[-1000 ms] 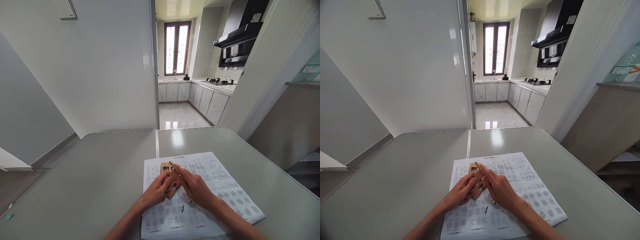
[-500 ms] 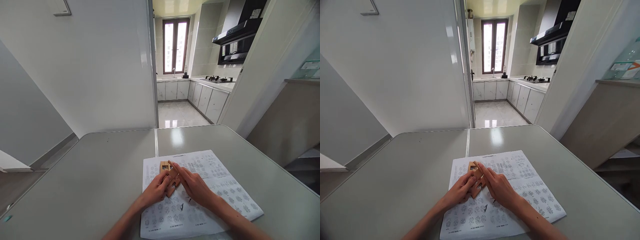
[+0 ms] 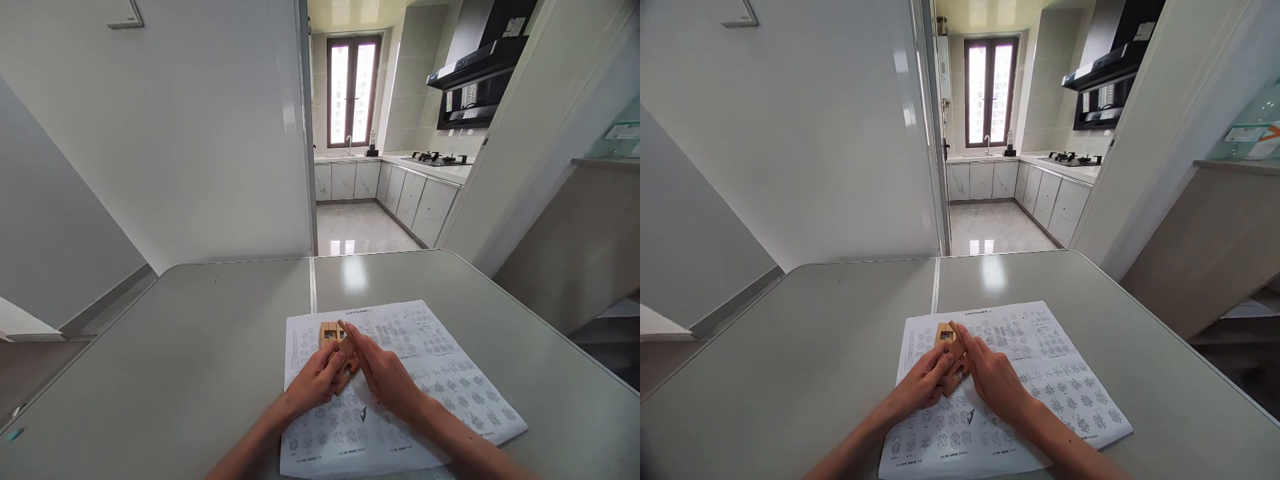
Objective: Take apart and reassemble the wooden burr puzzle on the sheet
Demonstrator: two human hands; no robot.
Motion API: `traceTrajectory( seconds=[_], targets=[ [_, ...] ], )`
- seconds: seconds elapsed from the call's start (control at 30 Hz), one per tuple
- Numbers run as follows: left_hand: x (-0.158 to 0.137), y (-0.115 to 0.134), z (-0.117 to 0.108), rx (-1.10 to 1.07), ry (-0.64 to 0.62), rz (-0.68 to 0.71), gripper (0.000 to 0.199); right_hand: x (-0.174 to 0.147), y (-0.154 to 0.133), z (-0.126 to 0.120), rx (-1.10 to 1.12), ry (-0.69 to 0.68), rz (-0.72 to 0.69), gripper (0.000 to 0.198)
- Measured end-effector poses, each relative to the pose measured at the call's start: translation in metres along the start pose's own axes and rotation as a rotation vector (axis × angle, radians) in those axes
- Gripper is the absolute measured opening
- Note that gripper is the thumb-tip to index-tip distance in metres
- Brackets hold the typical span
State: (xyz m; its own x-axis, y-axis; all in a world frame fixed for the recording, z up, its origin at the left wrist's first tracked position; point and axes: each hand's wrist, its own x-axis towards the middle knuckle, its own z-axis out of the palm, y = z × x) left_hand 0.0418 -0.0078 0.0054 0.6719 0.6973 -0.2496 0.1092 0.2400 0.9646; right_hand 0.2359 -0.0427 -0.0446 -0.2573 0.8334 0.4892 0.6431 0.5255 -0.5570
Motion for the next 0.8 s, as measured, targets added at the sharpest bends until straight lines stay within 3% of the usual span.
traceTrajectory(
  seconds=[0.17, 0.7, 0.8],
  targets=[
    [0.0013, -0.0028, -0.0051, 0.016, -0.02, -0.019, 0.049, 0.0012, 0.0006, -0.006, 0.037, -0.046, -0.065, 0.062],
    [0.0005, -0.0002, -0.0021, -0.005, -0.012, -0.019, 0.05, 0.0012, 0.0069, -0.0111, 0.02, -0.142, -0.057, 0.07],
    [0.0018, -0.0011, 0.0024, -0.005, 0.013, -0.013, 0.049, -0.0002, 0.0062, -0.0085, 0.023, -0.111, -0.058, 0.071]
  ],
)
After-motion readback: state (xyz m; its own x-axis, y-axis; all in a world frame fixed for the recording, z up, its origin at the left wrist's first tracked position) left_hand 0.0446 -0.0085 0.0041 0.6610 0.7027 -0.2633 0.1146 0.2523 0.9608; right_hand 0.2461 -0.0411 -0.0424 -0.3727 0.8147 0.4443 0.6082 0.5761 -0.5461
